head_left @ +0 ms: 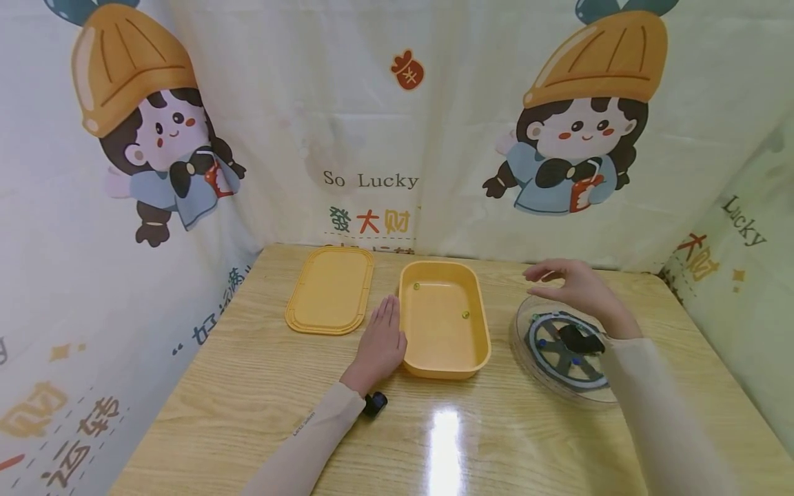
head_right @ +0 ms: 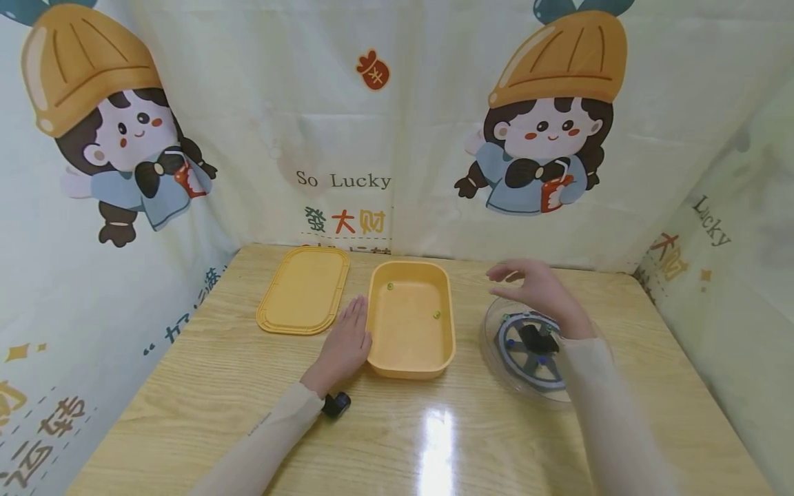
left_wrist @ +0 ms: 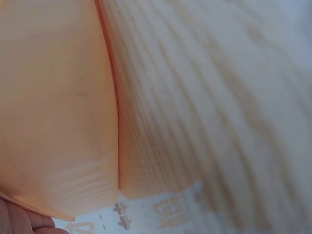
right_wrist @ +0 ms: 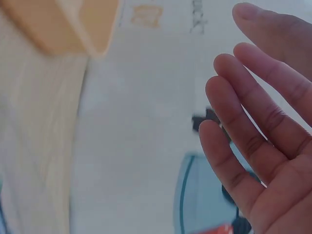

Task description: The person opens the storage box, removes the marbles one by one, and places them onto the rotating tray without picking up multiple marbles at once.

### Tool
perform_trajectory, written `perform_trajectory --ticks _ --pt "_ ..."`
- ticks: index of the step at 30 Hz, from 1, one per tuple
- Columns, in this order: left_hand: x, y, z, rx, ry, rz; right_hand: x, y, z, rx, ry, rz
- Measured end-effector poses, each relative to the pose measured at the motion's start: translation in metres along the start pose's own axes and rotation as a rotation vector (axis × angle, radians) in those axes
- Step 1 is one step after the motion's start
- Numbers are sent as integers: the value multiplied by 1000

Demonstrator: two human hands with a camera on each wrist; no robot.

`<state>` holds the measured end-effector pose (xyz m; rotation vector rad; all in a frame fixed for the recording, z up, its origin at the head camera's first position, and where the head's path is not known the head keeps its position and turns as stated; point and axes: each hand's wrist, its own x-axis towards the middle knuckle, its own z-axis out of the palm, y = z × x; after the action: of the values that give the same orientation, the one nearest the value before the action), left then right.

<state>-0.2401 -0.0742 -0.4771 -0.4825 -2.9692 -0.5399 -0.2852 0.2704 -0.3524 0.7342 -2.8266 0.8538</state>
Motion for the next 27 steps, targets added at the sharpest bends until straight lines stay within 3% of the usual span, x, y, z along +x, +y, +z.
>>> perform_trajectory --ticks 11,19,27 --pt "-4 2 -2 -49 57 39 64 -34 38 129 -77 -67" --pt "-2 1 -2 6 16 12 95 -52 81 188 -134 -81" --pt "0 0 0 24 -3 2 122 -48 122 196 -173 -46"
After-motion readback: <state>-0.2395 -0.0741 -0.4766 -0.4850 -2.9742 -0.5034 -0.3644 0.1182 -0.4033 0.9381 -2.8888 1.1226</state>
